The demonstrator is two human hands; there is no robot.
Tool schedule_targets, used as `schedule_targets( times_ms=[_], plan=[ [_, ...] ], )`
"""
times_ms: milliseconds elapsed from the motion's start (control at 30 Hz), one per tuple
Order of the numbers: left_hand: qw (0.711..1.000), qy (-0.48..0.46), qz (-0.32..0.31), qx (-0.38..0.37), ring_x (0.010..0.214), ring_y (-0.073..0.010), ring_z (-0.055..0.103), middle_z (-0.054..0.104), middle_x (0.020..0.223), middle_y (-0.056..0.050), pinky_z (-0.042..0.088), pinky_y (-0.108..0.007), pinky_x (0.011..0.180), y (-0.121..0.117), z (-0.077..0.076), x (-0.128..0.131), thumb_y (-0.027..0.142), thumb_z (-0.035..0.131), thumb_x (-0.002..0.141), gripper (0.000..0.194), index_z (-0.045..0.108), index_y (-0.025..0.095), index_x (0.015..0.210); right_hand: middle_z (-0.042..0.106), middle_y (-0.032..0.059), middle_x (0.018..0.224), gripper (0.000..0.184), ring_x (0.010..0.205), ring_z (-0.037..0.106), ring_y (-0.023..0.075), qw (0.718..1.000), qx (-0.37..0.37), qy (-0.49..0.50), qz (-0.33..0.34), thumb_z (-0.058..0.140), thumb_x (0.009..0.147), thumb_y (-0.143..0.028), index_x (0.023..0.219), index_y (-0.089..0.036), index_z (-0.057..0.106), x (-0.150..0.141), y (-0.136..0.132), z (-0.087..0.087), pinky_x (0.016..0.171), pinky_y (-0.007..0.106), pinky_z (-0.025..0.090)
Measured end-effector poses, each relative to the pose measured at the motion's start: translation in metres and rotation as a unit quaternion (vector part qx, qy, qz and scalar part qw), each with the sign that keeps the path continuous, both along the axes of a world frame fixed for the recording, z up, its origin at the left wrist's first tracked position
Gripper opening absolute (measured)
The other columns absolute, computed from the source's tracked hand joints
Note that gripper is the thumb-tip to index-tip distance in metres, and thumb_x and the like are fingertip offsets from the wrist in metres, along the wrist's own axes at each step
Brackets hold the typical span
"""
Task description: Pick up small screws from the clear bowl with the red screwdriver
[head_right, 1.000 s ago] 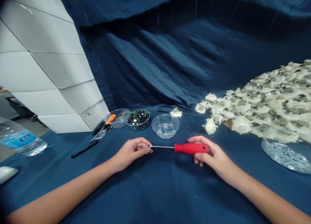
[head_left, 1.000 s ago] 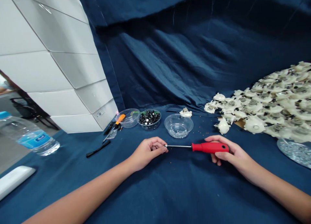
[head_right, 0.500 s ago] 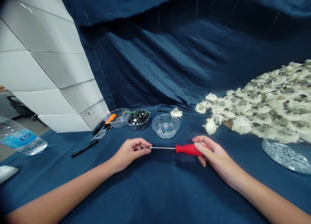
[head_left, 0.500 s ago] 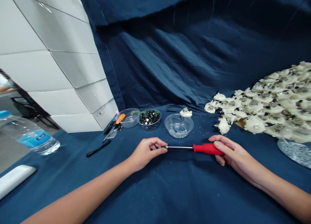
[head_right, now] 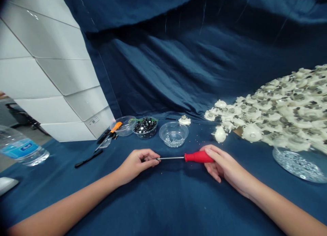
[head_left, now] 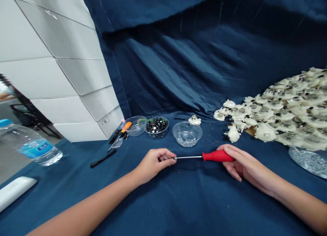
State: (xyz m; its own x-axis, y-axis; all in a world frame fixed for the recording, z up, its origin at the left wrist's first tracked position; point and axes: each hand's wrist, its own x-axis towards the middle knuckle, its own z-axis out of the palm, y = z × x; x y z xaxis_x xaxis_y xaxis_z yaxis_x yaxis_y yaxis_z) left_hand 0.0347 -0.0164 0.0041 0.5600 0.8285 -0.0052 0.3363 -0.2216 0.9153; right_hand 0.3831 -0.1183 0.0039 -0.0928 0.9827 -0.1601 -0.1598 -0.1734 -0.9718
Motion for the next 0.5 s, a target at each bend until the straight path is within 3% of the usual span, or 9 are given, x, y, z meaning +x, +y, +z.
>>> schedule_targets(
  times_ms=[100,500],
  plan=[
    [0.999,-0.018,-0.003,-0.033,0.071,-0.0158,0.066,0.079,0.079,-0.004,0.047,-0.026,0.068,0.0019,-0.0005,0.0005,0.046,0.086,0.089,0.035,0.083,0.016,0.107,0.063,-0.0032,0.071,0.042,0.053,0.05,0.012,1.0,0.0,-0.005,0.005,0.07,0.104,-0.061,0.117,-0.023,0.06,0.0004,0.0012,-0.0013,0.048,0.023,0.038],
    [0.999,-0.001,-0.025,-0.042,0.074,-0.0164,0.07,0.082,0.083,-0.004,0.05,-0.027,0.07,0.0051,0.0023,-0.0015,0.044,0.085,0.09,0.032,0.083,0.017,0.107,0.068,-0.002,0.075,0.043,0.055,0.056,0.0145,0.999,0.03,-0.042,0.013,0.073,0.101,-0.062,0.117,-0.025,0.057,0.006,0.0041,-0.01,0.049,0.025,0.043]
  ],
)
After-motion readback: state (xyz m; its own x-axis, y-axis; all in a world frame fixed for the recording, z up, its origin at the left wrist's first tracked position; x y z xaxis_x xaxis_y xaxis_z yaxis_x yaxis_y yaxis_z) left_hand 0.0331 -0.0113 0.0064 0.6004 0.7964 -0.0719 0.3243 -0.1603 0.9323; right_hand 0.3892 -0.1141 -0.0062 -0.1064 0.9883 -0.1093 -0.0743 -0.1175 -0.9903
